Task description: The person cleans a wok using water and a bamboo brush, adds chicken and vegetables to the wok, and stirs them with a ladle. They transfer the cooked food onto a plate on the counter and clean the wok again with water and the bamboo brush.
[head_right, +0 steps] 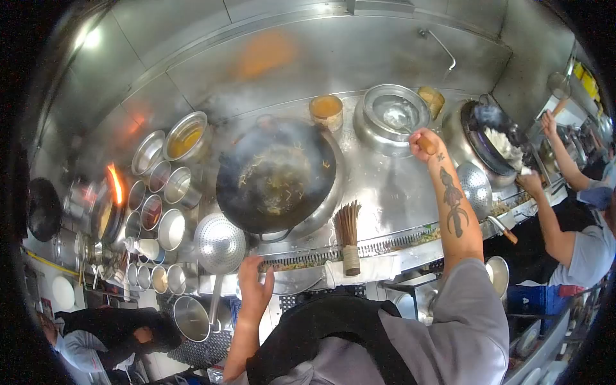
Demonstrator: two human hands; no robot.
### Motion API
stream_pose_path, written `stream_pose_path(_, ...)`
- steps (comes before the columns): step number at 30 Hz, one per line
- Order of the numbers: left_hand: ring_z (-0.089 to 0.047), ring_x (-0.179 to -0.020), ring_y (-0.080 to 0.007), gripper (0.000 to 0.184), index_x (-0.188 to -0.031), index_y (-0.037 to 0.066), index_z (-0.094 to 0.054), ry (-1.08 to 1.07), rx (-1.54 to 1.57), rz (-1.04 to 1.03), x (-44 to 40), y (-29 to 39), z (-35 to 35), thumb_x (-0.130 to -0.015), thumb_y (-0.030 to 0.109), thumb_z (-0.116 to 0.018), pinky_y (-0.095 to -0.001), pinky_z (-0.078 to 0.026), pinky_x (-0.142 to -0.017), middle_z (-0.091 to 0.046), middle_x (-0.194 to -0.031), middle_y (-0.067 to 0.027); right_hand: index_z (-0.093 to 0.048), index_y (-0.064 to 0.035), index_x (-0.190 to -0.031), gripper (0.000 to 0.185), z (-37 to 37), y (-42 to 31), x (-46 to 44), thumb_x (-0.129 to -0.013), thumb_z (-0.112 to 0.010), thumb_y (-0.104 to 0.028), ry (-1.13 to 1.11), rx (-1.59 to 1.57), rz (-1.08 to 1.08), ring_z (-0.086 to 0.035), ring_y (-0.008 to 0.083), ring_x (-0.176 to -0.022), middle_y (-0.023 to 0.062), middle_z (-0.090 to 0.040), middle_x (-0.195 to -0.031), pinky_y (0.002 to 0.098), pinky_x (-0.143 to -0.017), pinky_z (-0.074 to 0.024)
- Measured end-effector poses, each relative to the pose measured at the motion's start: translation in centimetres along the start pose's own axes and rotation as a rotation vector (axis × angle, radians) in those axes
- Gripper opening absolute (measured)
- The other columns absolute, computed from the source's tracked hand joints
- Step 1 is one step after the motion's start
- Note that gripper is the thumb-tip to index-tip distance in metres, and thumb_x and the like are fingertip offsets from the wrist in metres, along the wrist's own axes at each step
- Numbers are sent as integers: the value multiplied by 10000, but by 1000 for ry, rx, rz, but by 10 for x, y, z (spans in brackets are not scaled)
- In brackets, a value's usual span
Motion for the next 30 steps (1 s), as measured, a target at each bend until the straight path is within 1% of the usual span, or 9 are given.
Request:
stream_pose_path(2, -541, -1020, -390, 325, -1078, -8, -574, 23, 23, 32, 7, -6, 10, -776, 25, -689, -461, -422, -896, -569, -1094, -206, -444, -32, -899, 52, -22, 6, 23, -871, -461, -73, -73, -104, 5, -525, 69, -514, -19, -488, -677, 223, -436, -339)
stream_pose_path(5, -544, -1027, -394, 324, -1072, -11, -579, 20, 40, 34, 8, -17, 14, -776, 45, -697, -460, -425, -901, -579, -1081, -211, -449, 8, -992, 144, -48, 24, 63, -877, -459, -79, -95, -2, -24, -516, 54, -517, -23, -487, -702, 222, -431, -336)
stream_pose_path(8, -570, -1000, -398, 335, -1076, -23, -584, -109, 76, -1, -3, -20, 4, -776, 71, -699, -463, -443, -892, -607, -1052, -219, -443, 47, -1083, 243, -76, 57, 102, -882, -460, -89, -198, -51, -65, -510, 47, -526, -23, -493, -743, 229, -431, -347)
stream_pose_path(12, -600, -958, -412, 359, -1099, -25, -582, -474, 214, -134, -11, -11, -5, -792, 126, -689, -467, -476, -854, -632, -1011, -235, -432, 80, -1155, 319, -118, 127, 156, -890, -456, -97, -335, -161, -142, -503, 45, -531, -8, -496, -788, 240, -430, -356)
stream_pose_path(19, -612, -966, -399, 368, -1140, -11, -564, -534, 401, -170, -7, -16, 12, -843, 183, -662, -448, -488, -846, -625, -1049, -235, -386, 137, -1251, 430, -145, 257, 174, -900, -448, -103, -478, -372, -384, -500, 50, -553, 0, -472, -809, 253, -476, -374)
stream_pose_path(24, -641, -964, -275, 374, -1167, -6, -554, -710, 589, -26, -3, -18, 22, -866, 178, -680, -357, -508, -837, -645, -1042, -168, -447, 79, -1107, 291, -153, 307, 112, -871, -490, -87, -333, -146, -461, -507, 71, -548, 7, -489, -711, 255, -466, -366)
stream_pose_path(26, -640, -967, -237, 372, -1175, -6, -554, -691, 650, 22, 0, -23, 21, -881, 187, -675, -342, -507, -847, -649, -1046, -146, -484, 30, -1032, 208, -157, 321, 92, -854, -512, -73, -268, 41, -432, -515, 82, -542, 22, -506, -679, 256, -454, -375)
stream_pose_path(28, -636, -970, -212, 366, -1188, -5, -556, -607, 717, 57, 8, -38, 10, -903, 199, -660, -337, -502, -863, -650, -1061, -128, -492, 5, -1033, 211, -161, 325, 96, -854, -527, -102, -150, 567, -202, -530, 112, -545, 51, -545, -746, 272, -459, -407)
stream_pose_path(30, -625, -998, -203, 362, -1215, 4, -555, -637, 922, 399, 14, -54, -6, -941, 234, -610, -332, -490, -886, -644, -1094, -124, -519, -14, -1055, 229, -151, 333, 100, -853, -553, -119, -46, 1011, 19, -569, 183, -574, 115, -590, -835, 312, -454, -453)
Point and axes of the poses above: each hand's wrist, its own x-axis away from the middle knuckle, its own z-axis out of the back of the hand, y = z × x, the point moved 5 cm from there along -x, towards the middle knuckle
